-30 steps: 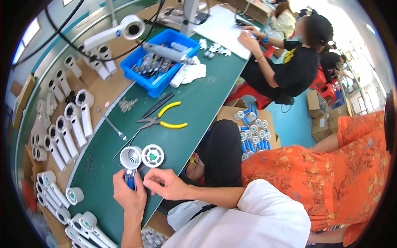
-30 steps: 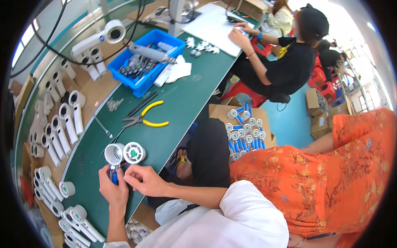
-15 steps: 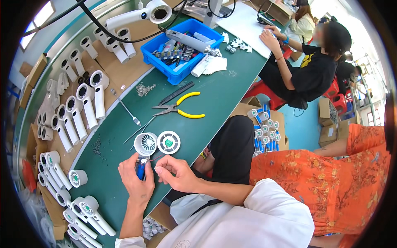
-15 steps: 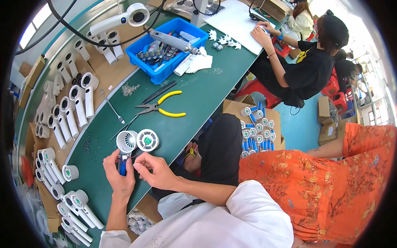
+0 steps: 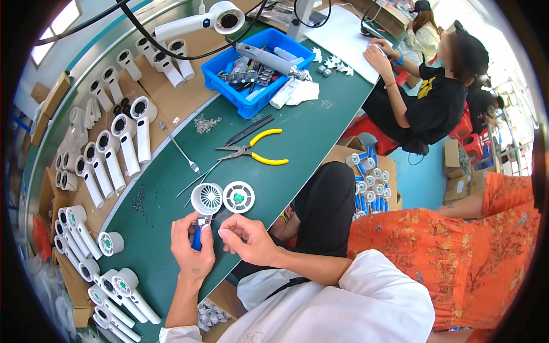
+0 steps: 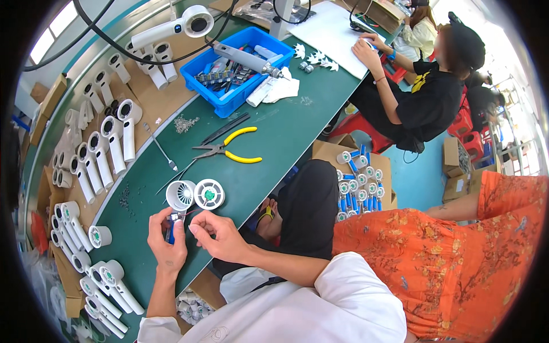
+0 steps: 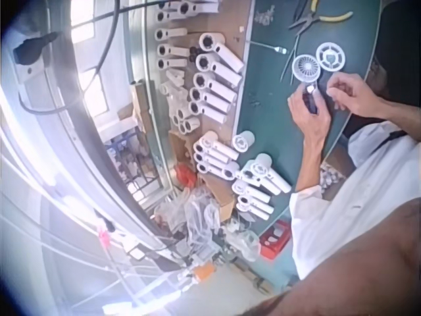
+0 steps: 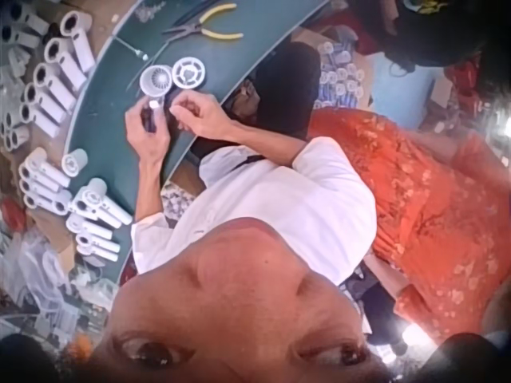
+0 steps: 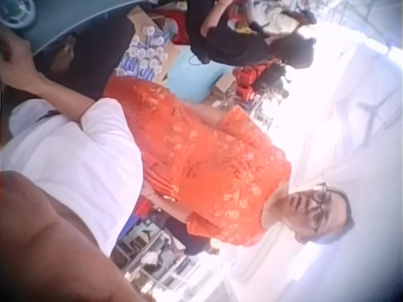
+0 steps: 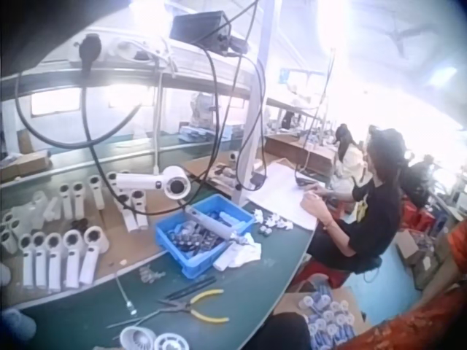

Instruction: Assembling small battery-operated hand-held fans at a manual assembly station.

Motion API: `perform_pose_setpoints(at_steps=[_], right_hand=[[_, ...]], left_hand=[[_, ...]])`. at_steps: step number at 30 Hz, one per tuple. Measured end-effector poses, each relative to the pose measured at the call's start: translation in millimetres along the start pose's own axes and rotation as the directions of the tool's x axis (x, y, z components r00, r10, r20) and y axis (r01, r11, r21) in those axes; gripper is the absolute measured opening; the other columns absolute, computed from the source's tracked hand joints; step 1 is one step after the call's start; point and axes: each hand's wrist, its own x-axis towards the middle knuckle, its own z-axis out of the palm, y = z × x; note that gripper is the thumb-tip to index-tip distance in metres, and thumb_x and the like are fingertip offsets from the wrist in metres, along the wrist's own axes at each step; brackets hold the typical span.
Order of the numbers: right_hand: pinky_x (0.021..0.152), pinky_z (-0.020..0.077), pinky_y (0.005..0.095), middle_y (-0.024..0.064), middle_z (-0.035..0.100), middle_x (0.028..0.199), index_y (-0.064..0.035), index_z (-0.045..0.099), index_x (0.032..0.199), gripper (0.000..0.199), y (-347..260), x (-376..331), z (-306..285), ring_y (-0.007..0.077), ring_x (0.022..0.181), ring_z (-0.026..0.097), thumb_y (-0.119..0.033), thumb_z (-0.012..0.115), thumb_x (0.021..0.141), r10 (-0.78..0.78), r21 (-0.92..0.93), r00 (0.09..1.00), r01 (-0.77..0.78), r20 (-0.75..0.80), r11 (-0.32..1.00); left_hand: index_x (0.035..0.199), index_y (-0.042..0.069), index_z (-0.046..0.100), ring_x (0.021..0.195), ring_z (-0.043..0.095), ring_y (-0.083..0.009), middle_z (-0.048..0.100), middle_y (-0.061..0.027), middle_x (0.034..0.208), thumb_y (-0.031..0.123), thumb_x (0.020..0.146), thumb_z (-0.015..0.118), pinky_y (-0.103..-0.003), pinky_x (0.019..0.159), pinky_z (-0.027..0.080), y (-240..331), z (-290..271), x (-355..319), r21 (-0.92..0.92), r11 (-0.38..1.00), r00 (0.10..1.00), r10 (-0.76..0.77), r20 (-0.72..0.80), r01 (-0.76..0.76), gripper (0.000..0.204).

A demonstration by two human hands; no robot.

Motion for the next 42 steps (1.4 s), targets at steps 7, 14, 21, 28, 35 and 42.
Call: perform_pose_setpoints(at_steps=[7, 14, 21, 28, 35, 42], right_hand=[[0.057, 0.0512, 0.0254, 0.0047, 0.061, 0.078, 0.0009, 0.058, 0.098, 0.009, 3, 1, 4, 0.0108, 0.063, 0.061, -0.007, 0.056, 0.095, 0.128, 0.03, 0.991, -0.126, -0.051, 0.992], [0.059, 0.0572, 0.0284, 0.0088, 0.06, 0.082, 0.005, 0.057, 0.098, 0.015, -4, 12, 10, 0.0109, 0.064, 0.059, -0.01, 0.055, 0.097, 0.084, -0.002, 0.993, -0.084, -0.083, 0.996], [0.058, 0.0606, 0.0313, 0.0102, 0.06, 0.082, 0.0058, 0.056, 0.099, 0.018, -5, 16, 19, 0.0132, 0.065, 0.06, -0.012, 0.054, 0.097, 0.094, 0.004, 0.985, -0.095, -0.148, 0.995], [0.057, 0.061, 0.0324, 0.0115, 0.06, 0.082, 0.0068, 0.055, 0.1, 0.02, -4, 15, 16, 0.0148, 0.064, 0.061, -0.013, 0.054, 0.097, 0.103, -0.012, 0.982, -0.106, -0.16, 0.994], [0.059, 0.0611, 0.0331, 0.0119, 0.06, 0.082, 0.007, 0.054, 0.1, 0.02, -3, 16, 16, 0.0151, 0.064, 0.062, -0.013, 0.054, 0.098, 0.076, -0.019, 0.986, -0.08, -0.145, 0.997], [0.058, 0.0607, 0.0324, 0.0107, 0.06, 0.08, 0.006, 0.054, 0.098, 0.019, -2, 16, 17, 0.0145, 0.064, 0.062, -0.013, 0.054, 0.098, 0.076, -0.01, 0.984, -0.079, -0.162, 0.997]], left_hand=[[0.104, 0.0, 0.062, 0.071, 0.052, -0.0137, 0.061, -0.0084, 0.087, 0.005, 0.086, 0.06, -0.027, 0.062, 0.044, -8, -8, -2, -0.2, 0.961, 0.981, -0.188, 0.042, 0.192, 0.019], [0.107, 0.001, 0.063, 0.07, 0.048, -0.005, 0.06, 0.0008, 0.083, 0.005, 0.091, 0.057, -0.02, 0.062, 0.039, -23, -1, 5, -0.556, 0.762, 0.942, -0.295, 0.159, 0.332, 0.017], [0.111, -0.004, 0.059, 0.088, 0.059, -0.0089, 0.065, -0.008, 0.096, 0.004, 0.094, 0.056, -0.022, 0.08, 0.047, -28, -10, 0, -0.512, 0.779, 0.93, -0.262, 0.258, 0.362, 0.02], [0.109, -0.003, 0.06, 0.084, 0.058, -0.0082, 0.064, -0.0059, 0.093, 0.003, 0.092, 0.057, -0.022, 0.076, 0.046, -26, -8, -1, -0.525, 0.781, 0.94, -0.252, 0.229, 0.337, 0.018], [0.103, -0.001, 0.063, 0.074, 0.052, -0.005, 0.064, -0.0027, 0.087, 0.003, 0.089, 0.059, -0.02, 0.066, 0.042, -23, -6, 1, -0.537, 0.783, 0.95, -0.255, 0.183, 0.314, 0.015], [0.105, -0.003, 0.062, 0.08, 0.056, -0.0065, 0.065, -0.0051, 0.092, 0.004, 0.091, 0.059, -0.02, 0.072, 0.043, -24, -7, 0, -0.509, 0.783, 0.933, -0.277, 0.228, 0.357, 0.016]])
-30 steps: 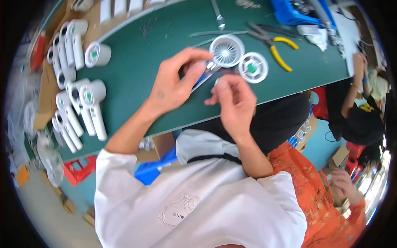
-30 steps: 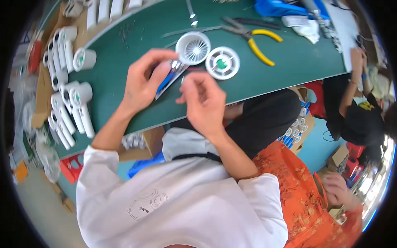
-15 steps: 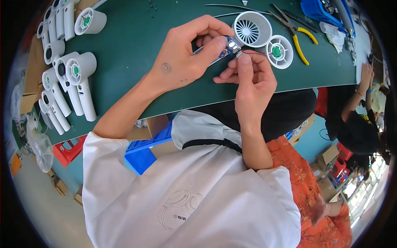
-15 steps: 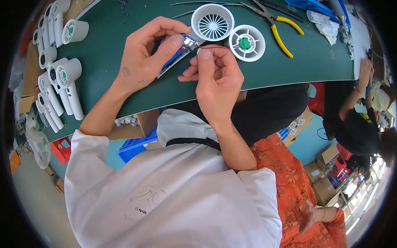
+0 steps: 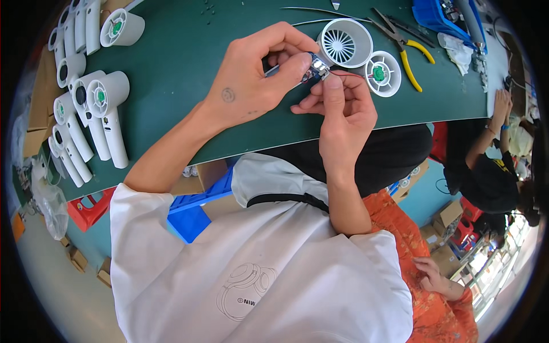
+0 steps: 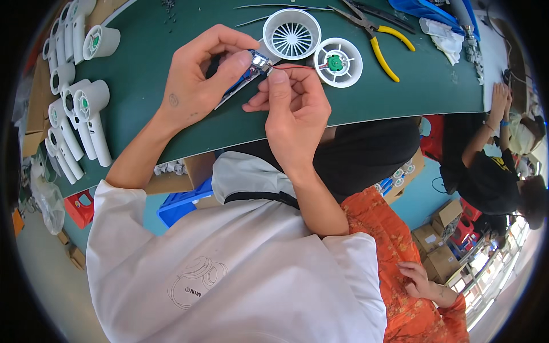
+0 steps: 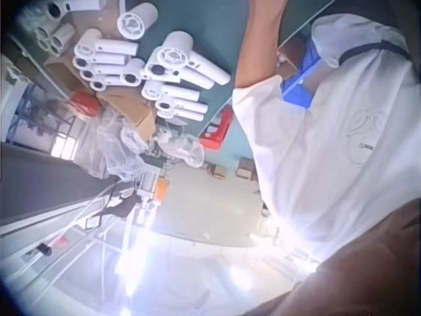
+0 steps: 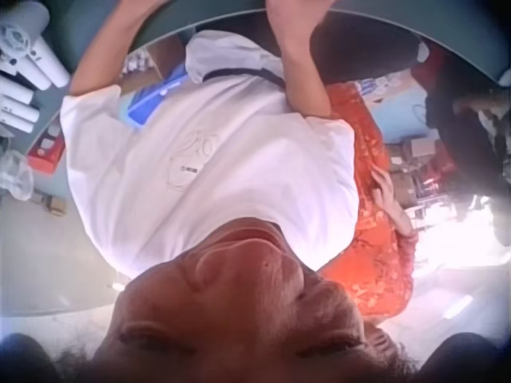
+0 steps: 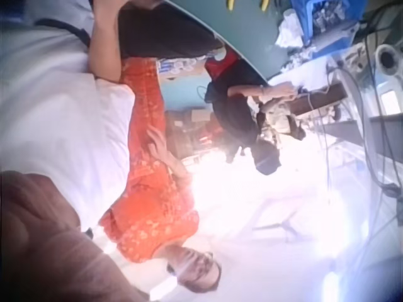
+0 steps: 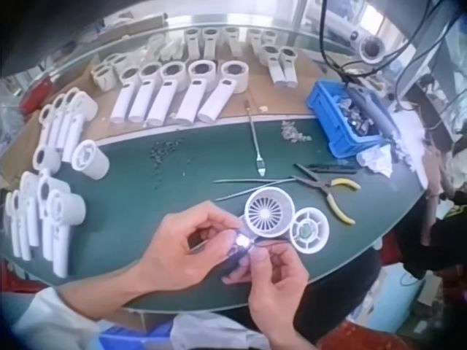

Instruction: Assembling small battery-operated hand-held fans at a manual assembly station.

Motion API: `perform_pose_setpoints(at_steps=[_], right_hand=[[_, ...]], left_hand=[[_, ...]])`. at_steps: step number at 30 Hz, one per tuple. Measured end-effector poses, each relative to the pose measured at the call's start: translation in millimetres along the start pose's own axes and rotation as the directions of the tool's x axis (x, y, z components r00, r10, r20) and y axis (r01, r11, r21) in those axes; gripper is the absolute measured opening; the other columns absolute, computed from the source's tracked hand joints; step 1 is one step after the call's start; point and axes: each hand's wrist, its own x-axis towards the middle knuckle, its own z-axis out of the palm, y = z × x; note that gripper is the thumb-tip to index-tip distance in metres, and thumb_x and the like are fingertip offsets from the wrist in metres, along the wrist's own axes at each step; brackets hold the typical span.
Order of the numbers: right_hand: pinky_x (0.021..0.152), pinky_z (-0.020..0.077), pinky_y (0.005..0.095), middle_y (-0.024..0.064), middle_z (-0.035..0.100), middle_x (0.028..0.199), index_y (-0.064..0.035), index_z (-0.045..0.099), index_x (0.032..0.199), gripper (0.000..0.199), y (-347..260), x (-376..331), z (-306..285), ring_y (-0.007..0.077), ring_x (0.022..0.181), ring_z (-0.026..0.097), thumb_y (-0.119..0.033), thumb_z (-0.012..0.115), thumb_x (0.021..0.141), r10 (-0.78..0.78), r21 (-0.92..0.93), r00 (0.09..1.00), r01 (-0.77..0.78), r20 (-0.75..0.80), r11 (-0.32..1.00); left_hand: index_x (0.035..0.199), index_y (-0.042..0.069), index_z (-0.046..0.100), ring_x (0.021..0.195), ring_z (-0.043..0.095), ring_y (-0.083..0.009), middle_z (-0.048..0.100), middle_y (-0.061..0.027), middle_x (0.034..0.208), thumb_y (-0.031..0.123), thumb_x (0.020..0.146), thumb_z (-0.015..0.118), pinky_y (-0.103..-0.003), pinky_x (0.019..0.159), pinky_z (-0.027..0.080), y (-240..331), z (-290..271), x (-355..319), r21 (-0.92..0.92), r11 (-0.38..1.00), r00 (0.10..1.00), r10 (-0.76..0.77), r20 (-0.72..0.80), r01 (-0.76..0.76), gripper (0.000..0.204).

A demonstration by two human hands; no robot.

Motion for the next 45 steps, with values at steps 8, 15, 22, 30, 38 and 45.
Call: perform_pose_setpoints(at_steps=[8, 15, 22, 30, 38, 45], right_hand=[[0.058, 0.0585, 0.0295, 0.0095, 0.06, 0.078, 0.0049, 0.054, 0.096, 0.019, 1, -3, 5, 0.0133, 0.062, 0.062, -0.014, 0.054, 0.098, -0.027, -0.064, 0.998, 0.024, -0.049, 0.998], [0.054, 0.0548, 0.0264, 0.0072, 0.058, 0.074, 0.0027, 0.052, 0.093, 0.017, 4, -3, 11, 0.0107, 0.06, 0.059, -0.014, 0.053, 0.099, -0.089, -0.126, 0.992, 0.077, -0.086, 0.989], [0.051, 0.0515, 0.0243, 0.0063, 0.057, 0.07, 0.0017, 0.05, 0.091, 0.017, 5, -4, 12, 0.0089, 0.056, 0.055, -0.013, 0.052, 0.099, -0.11, -0.194, 0.991, 0.095, -0.071, 0.976], [0.05, 0.0504, 0.024, 0.006, 0.057, 0.068, 0.0016, 0.05, 0.091, 0.018, 6, -3, 10, 0.0093, 0.056, 0.055, -0.014, 0.052, 0.099, -0.128, -0.194, 0.99, 0.117, -0.05, 0.974], [0.057, 0.0569, 0.0279, 0.0082, 0.06, 0.076, 0.0036, 0.053, 0.095, 0.018, 6, -5, 3, 0.0116, 0.06, 0.059, -0.014, 0.052, 0.099, -0.087, -0.078, 0.996, 0.085, -0.013, 0.993], [0.055, 0.0548, 0.0259, 0.006, 0.058, 0.074, 0.0014, 0.051, 0.093, 0.015, 4, -1, 3, 0.0106, 0.059, 0.059, -0.012, 0.051, 0.099, -0.097, -0.129, 0.994, 0.091, -0.047, 0.988]], left_hand=[[0.097, -0.003, 0.065, 0.068, 0.056, -0.0064, 0.067, -0.0053, 0.078, 0.003, 0.085, 0.062, -0.022, 0.063, 0.047, -2, 7, 0, -0.031, 0.998, 0.991, 0.046, -0.125, -0.05, 0.013], [0.098, -0.004, 0.065, 0.069, 0.061, -0.0067, 0.069, -0.0067, 0.077, 0.002, 0.087, 0.062, -0.021, 0.061, 0.047, -1, 9, -2, -0.073, 0.997, 0.989, 0.011, -0.149, -0.022, 0.013], [0.099, -0.004, 0.065, 0.069, 0.061, -0.0066, 0.07, -0.0075, 0.077, 0.002, 0.087, 0.062, -0.021, 0.061, 0.048, -3, 9, -2, -0.053, 0.998, 0.989, 0.028, -0.147, -0.036, 0.013], [0.098, -0.003, 0.066, 0.065, 0.063, -0.0085, 0.07, -0.0093, 0.073, 0.003, 0.086, 0.062, -0.022, 0.06, 0.048, -5, 12, -4, 0.005, 0.998, 0.985, 0.057, -0.161, -0.057, 0.014], [0.1, -0.005, 0.064, 0.069, 0.06, -0.0062, 0.069, -0.0075, 0.076, 0.002, 0.087, 0.061, -0.021, 0.06, 0.047, -2, 7, -4, -0.115, 0.993, 0.992, -0.054, -0.113, 0.041, 0.015], [0.103, -0.005, 0.063, 0.073, 0.061, -0.0066, 0.069, -0.0071, 0.081, 0.001, 0.089, 0.06, -0.022, 0.065, 0.048, 5, 8, 1, -0.173, 0.977, 0.991, -0.131, -0.032, 0.124, 0.016]])
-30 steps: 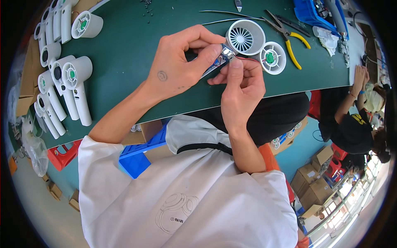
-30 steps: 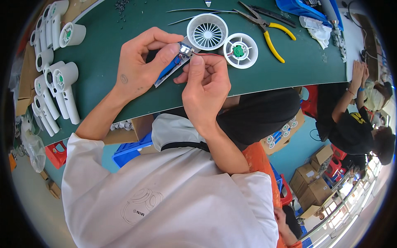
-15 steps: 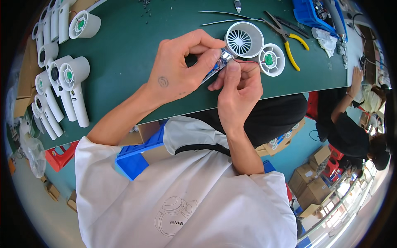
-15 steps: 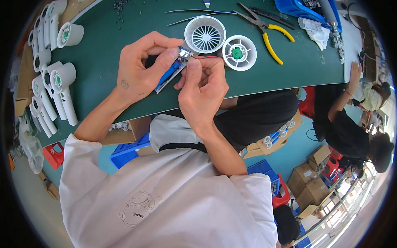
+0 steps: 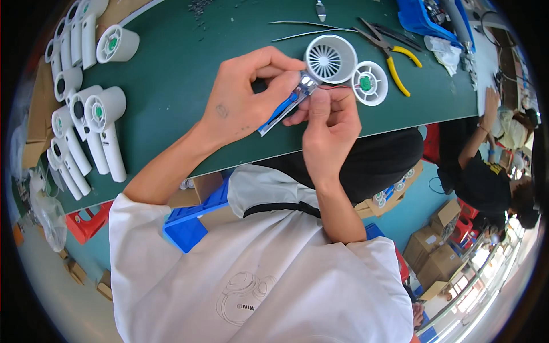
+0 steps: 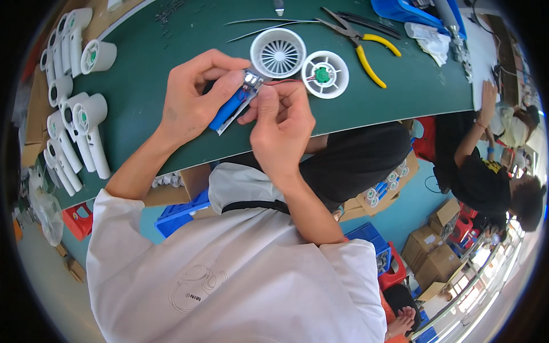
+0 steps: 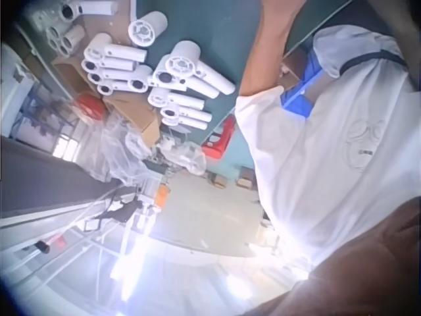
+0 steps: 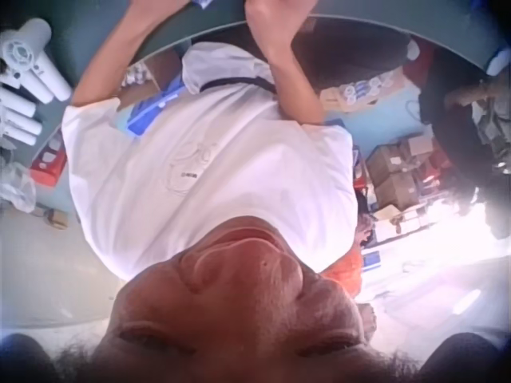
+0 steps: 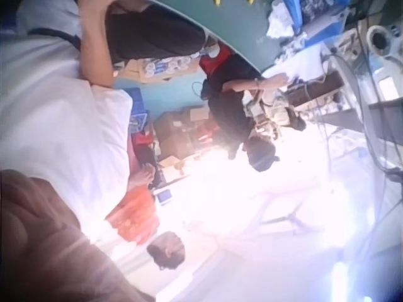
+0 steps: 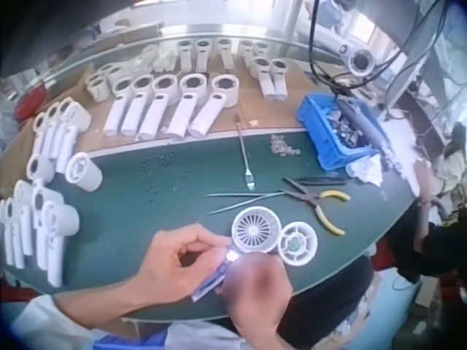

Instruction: Assembling small battery-operated hand-held fans at a manual assembly station.

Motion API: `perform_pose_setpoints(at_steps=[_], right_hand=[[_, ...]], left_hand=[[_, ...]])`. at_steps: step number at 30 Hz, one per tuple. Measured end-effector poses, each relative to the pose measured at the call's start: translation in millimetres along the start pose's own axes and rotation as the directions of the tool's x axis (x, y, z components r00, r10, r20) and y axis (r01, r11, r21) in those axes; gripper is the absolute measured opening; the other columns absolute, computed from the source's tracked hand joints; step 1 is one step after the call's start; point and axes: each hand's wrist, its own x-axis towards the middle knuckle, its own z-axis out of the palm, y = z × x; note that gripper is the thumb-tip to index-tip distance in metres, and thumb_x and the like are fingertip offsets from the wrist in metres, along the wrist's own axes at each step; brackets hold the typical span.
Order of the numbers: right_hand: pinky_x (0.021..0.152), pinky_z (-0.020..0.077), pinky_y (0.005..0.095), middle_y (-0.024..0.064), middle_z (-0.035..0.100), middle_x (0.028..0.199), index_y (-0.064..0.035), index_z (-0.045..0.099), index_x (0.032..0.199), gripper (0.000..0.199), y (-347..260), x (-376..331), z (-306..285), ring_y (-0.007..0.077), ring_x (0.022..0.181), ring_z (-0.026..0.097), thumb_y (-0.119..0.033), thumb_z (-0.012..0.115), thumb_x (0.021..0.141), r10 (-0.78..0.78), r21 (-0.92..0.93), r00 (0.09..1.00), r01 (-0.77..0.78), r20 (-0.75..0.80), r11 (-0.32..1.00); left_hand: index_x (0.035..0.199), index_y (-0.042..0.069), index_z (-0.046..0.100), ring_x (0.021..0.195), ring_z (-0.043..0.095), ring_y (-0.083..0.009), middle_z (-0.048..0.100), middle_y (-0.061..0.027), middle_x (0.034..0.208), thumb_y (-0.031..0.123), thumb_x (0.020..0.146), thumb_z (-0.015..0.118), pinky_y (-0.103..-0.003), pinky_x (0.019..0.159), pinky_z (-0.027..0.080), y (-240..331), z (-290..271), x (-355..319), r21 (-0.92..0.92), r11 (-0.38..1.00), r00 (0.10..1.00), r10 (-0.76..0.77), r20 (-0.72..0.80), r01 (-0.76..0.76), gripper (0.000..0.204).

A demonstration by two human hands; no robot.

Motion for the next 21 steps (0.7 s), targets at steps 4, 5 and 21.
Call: perform_pose_setpoints(at_steps=[4, 5, 21], right_hand=[[0.048, 0.0464, 0.0234, 0.0044, 0.055, 0.066, -0.0002, 0.05, 0.088, 0.013, 0, -1, 5, 0.0091, 0.054, 0.056, -0.009, 0.051, 0.098, -0.056, -0.194, 0.998, 0.051, -0.023, 0.98], [0.048, 0.0461, 0.0239, 0.0042, 0.056, 0.066, 0.0006, 0.051, 0.087, 0.012, 1, 0, 5, 0.0085, 0.055, 0.057, -0.008, 0.052, 0.097, -0.079, -0.24, 0.997, 0.073, -0.015, 0.968], [0.049, 0.0473, 0.0238, 0.0069, 0.062, 0.074, 0.0033, 0.054, 0.096, 0.01, -9, -5, -12, 0.0087, 0.06, 0.061, -0.005, 0.058, 0.094, 0.047, 0.001, 0.995, -0.047, 0.084, 0.999]], left_hand=[[0.104, -0.004, 0.063, 0.079, 0.061, -0.0083, 0.068, -0.0071, 0.088, 0.002, 0.091, 0.059, -0.022, 0.069, 0.047, 2, 0, -3, 0.182, 0.983, 0.998, 0.031, -0.051, -0.021, 0.015], [0.104, -0.004, 0.063, 0.08, 0.061, -0.0089, 0.067, -0.0067, 0.09, 0.003, 0.092, 0.059, -0.022, 0.07, 0.047, 1, -4, -6, 0.214, 0.976, 0.997, 0.046, -0.059, -0.033, 0.015], [0.103, -0.003, 0.063, 0.081, 0.056, -0.009, 0.059, -0.0053, 0.095, 0.002, 0.091, 0.059, -0.021, 0.07, 0.043, -1, 0, 0, 0.197, 0.978, 0.996, 0.082, -0.022, -0.076, 0.014]])
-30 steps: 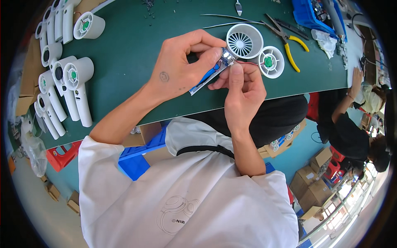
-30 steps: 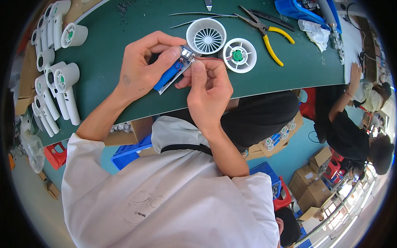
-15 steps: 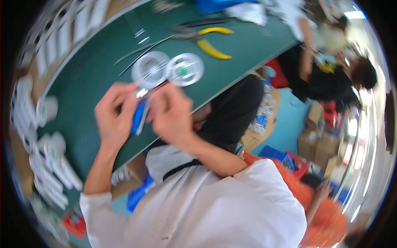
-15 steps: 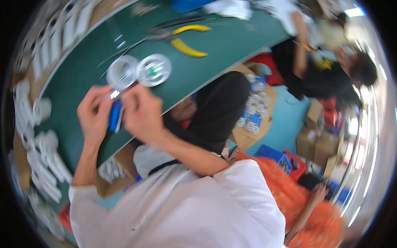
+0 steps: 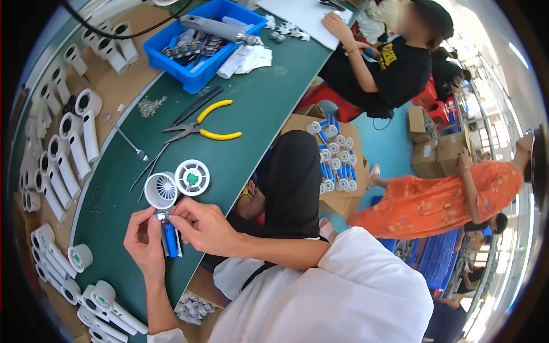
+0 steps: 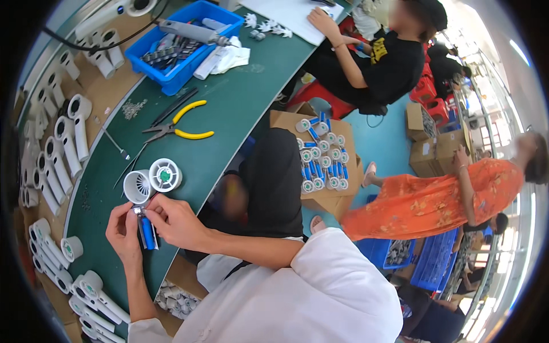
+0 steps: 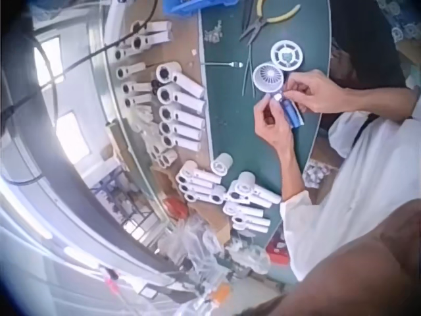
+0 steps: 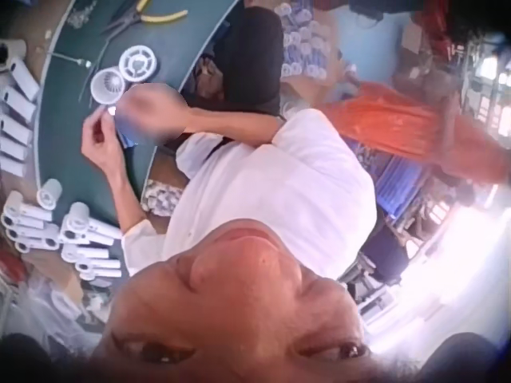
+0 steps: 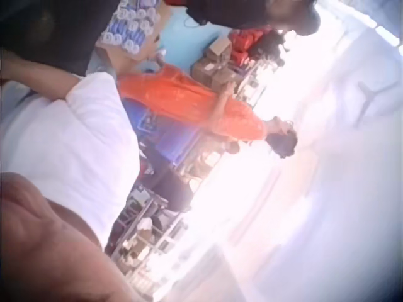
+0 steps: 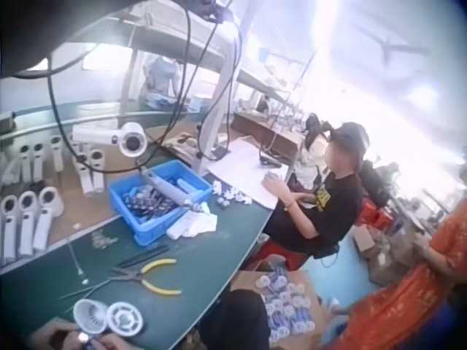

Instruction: Assembling small battery-operated hand-held fans at a manual assembly station.

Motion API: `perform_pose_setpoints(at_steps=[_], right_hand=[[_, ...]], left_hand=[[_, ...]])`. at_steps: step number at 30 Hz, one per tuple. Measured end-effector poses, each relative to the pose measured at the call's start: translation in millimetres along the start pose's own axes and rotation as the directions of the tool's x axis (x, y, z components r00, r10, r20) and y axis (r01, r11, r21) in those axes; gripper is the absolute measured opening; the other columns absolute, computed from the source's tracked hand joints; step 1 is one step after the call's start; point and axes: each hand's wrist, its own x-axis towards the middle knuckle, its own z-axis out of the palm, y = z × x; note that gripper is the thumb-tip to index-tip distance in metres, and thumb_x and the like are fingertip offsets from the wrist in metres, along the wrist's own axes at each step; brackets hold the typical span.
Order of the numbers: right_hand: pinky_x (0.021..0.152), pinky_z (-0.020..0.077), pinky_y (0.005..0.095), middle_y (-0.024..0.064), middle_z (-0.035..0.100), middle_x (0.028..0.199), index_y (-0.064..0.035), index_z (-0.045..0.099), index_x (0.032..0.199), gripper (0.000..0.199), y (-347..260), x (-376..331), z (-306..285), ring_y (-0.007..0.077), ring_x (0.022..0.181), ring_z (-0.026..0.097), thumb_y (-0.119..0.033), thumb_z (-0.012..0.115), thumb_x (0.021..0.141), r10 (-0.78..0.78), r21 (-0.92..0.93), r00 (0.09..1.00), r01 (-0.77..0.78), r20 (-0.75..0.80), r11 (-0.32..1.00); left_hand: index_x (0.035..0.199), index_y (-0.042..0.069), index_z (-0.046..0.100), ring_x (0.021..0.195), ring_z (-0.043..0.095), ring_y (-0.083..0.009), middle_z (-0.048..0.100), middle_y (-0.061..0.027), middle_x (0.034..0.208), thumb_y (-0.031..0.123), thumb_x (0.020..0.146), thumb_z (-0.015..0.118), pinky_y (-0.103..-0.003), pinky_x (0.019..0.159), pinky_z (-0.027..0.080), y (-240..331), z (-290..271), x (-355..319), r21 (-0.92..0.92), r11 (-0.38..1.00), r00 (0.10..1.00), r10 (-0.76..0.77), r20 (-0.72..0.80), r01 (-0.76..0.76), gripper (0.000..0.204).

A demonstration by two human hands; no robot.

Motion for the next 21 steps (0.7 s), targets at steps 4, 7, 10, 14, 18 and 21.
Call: perform_pose_setpoints(at_steps=[4, 7, 10, 14, 18, 21], right_hand=[[0.05, 0.0484, 0.0234, 0.0043, 0.061, 0.072, 0.0023, 0.056, 0.096, 0.008, 16, -3, 20, 0.0079, 0.06, 0.06, -0.005, 0.057, 0.094, 0.033, 0.17, 0.999, -0.03, -0.016, 0.985], [0.05, 0.0488, 0.0242, 0.0044, 0.06, 0.07, 0.0018, 0.058, 0.094, 0.009, 11, -2, 6, 0.0092, 0.058, 0.059, -0.007, 0.056, 0.093, 0.087, -0.052, 0.995, -0.089, -0.053, 0.995], [0.049, 0.0513, 0.0254, 0.0062, 0.058, 0.073, 0.0036, 0.059, 0.096, 0.013, -3, 1, 3, 0.0113, 0.056, 0.058, -0.009, 0.056, 0.094, 0.16, 0.047, 0.985, -0.157, -0.066, 0.986], [0.048, 0.054, 0.027, 0.0072, 0.058, 0.072, 0.0069, 0.056, 0.098, 0.02, -10, 8, 2, 0.0121, 0.055, 0.057, -0.012, 0.058, 0.095, 0.202, 0.02, 0.978, -0.201, -0.055, 0.979], [0.047, 0.0529, 0.0259, 0.0079, 0.057, 0.071, 0.0077, 0.055, 0.096, 0.017, -11, 8, 4, 0.01, 0.053, 0.057, -0.009, 0.057, 0.094, 0.228, 0.016, 0.972, -0.227, -0.063, 0.974], [0.047, 0.0526, 0.0254, 0.0077, 0.058, 0.069, 0.0069, 0.054, 0.093, 0.016, -9, 6, 7, 0.0095, 0.053, 0.056, -0.009, 0.057, 0.094, 0.182, 0.026, 0.98, -0.18, -0.086, 0.983]], left_hand=[[0.099, -0.003, 0.062, 0.091, 0.056, -0.0142, 0.058, -0.0086, 0.099, 0.004, 0.09, 0.059, -0.025, 0.079, 0.045, -3, -15, -13, 0.141, 0.989, 0.999, 0.05, -0.013, -0.047, 0.011], [0.096, -0.004, 0.064, 0.083, 0.058, -0.0144, 0.06, -0.0089, 0.095, -0.001, 0.088, 0.06, -0.023, 0.071, 0.047, -3, -7, 0, 0.115, 0.988, 0.995, 0.096, 0.036, -0.099, 0.009], [0.1, -0.002, 0.067, 0.079, 0.059, -0.0114, 0.062, -0.0081, 0.089, 0.003, 0.088, 0.062, -0.023, 0.064, 0.046, -9, -5, 8, 0.053, 0.995, 0.996, 0.089, 0.013, -0.09, 0.014], [0.101, -0.004, 0.066, 0.066, 0.058, -0.0085, 0.064, -0.0072, 0.077, 0.007, 0.089, 0.06, -0.023, 0.055, 0.044, -5, -11, 9, 0.037, 0.992, 0.992, -0.121, -0.016, 0.122, 0.017], [0.108, -0.001, 0.066, 0.064, 0.055, -0.0043, 0.067, -0.0031, 0.082, 0.013, 0.095, 0.057, -0.02, 0.054, 0.043, -1, -21, 7, 0.134, 0.979, 0.984, -0.161, 0.073, 0.151, 0.02], [0.106, -0.001, 0.066, 0.064, 0.053, -0.0037, 0.066, -0.0031, 0.082, 0.015, 0.095, 0.057, -0.019, 0.054, 0.042, -2, -22, 6, 0.113, 0.972, 0.965, -0.22, 0.141, 0.206, 0.021]])
